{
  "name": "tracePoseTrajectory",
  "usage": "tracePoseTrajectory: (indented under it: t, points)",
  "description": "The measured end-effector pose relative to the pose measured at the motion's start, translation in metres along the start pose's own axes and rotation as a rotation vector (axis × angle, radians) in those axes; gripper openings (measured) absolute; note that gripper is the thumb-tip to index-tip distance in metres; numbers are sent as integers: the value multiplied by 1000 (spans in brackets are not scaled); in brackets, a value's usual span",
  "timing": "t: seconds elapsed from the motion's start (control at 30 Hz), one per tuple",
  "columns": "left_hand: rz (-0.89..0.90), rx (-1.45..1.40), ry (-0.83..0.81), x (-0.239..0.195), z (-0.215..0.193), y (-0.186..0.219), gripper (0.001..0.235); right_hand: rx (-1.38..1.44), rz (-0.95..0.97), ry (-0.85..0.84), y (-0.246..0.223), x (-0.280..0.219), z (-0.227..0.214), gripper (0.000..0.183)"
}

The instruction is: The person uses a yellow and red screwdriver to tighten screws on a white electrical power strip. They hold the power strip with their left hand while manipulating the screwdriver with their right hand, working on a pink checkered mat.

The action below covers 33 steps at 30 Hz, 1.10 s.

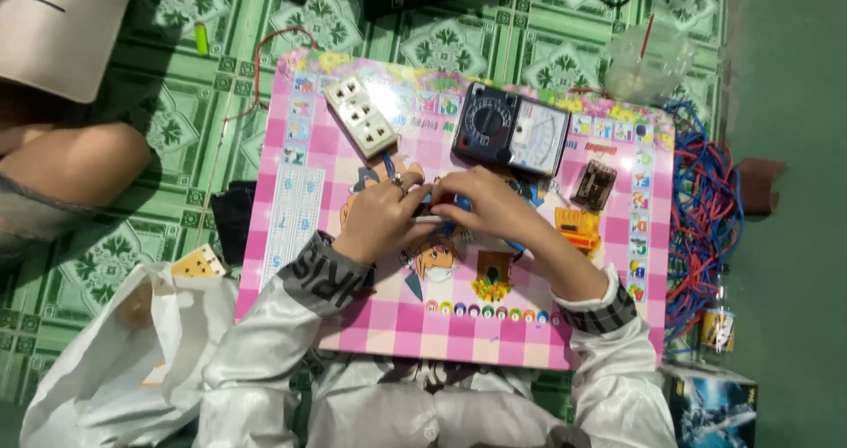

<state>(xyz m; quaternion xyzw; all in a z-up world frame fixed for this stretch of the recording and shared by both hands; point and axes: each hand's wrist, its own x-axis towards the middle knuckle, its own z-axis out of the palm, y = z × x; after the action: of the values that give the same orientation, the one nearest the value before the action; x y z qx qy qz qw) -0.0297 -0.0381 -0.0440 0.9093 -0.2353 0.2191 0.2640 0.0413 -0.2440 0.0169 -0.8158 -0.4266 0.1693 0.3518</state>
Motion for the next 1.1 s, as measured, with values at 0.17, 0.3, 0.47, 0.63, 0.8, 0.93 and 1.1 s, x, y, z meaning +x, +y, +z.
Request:
tracePoseTrajectory:
  t: [0.17, 0.3, 0.47, 0.63, 0.8, 0.93, 1.1]
  points:
    - [5, -10, -49, 6, -3, -6, 52, -25, -97, 54, 7, 9, -2, 10]
    - [-16, -9, -55, 5, -5, -1, 52, -47, -52, 69, -3, -2, -15, 14]
    - [6, -31, -70, 2, 1, -6, 52, -170, 48, 272, -18, -34, -61, 23]
    - [-16, -38, -86, 5, -7, 0, 51, -407, 296, 122, -23, -101, -80, 26]
    - [-22, -25, -73, 6, -8, 2, 47, -653, 604, -236, 22, -140, -46, 64]
    - [-51, -12, -82, 9, -10, 3, 46, -574, 587, -160, 61, -172, -26, 49]
    - [-67, -30, -97, -3, 5, -6, 45, -130, 402, 187, -17, -151, -83, 36]
